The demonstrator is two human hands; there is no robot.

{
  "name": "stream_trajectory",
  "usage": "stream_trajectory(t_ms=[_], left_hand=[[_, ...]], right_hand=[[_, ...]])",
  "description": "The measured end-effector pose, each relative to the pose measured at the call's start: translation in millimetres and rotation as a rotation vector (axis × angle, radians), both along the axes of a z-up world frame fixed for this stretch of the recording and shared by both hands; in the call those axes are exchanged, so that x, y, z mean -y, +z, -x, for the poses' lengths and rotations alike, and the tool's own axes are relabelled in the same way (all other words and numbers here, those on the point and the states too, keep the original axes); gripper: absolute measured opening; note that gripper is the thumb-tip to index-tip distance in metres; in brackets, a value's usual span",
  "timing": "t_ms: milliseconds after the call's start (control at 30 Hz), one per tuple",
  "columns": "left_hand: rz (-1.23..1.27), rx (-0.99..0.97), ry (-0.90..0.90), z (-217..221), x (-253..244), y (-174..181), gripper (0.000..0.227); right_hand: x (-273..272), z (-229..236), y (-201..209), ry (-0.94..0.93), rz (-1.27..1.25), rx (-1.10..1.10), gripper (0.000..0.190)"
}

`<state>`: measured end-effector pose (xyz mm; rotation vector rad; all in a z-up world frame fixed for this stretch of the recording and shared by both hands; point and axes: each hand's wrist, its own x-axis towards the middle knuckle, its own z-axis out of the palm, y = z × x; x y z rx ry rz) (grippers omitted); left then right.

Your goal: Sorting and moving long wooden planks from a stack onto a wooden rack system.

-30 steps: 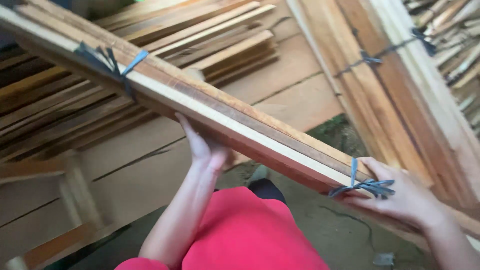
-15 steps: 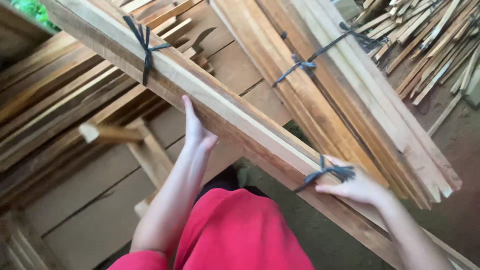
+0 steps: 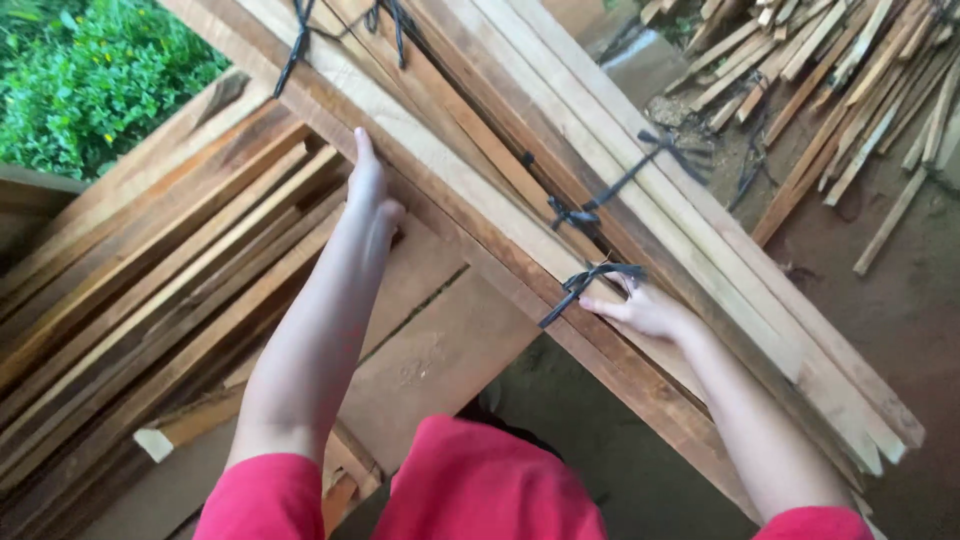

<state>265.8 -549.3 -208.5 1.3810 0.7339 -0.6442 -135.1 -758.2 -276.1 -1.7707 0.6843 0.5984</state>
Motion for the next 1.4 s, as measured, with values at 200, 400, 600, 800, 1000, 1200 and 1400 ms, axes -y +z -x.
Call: stream_trajectory(t_ms=[200, 400, 600, 800, 1000, 1200, 1400], left_hand=[[-0.005, 0.055, -0.249, -27.1, 28.8, 28.3, 0.109], [-0.200, 0.346, -0.445, 11.9, 45.3, -91.3, 0.099], [-0.290, 0.484, -0.514, 22.9, 44.3, -133.6, 0.086], [-0.115, 0.436, -0.159, 34.5, 72.1, -136.1, 0.096], [0.094, 0.524, -0.049, 76.4, 65.8, -114.5, 0.087], [0.332, -0.187, 0.203, 259.8, 90.3, -39.0, 0.103], [0.343, -0.118, 0.149, 269.6, 90.4, -63.3, 0.099]], right_hand=[[14.0, -36.9, -29.2, -0.238, 0.725, 0.231, 0.028], [-72.6, -26.7, 24.4, 0.156, 1.205, 0.429, 0.120], [-72.9, -23.6, 13.9, -0.020, 1.077, 0.176, 0.135], [-66.9, -18.2, -3.7, 0.007, 1.141, 0.329, 0.116], [-63.7, -19.3, -10.3, -0.059, 1.165, 0.432, 0.109], [-59.7, -20.7, 1.9, -0.015, 1.165, 0.383, 0.114], [-58.4, -24.9, 29.2, -0.031, 1.043, 0.352, 0.109]])
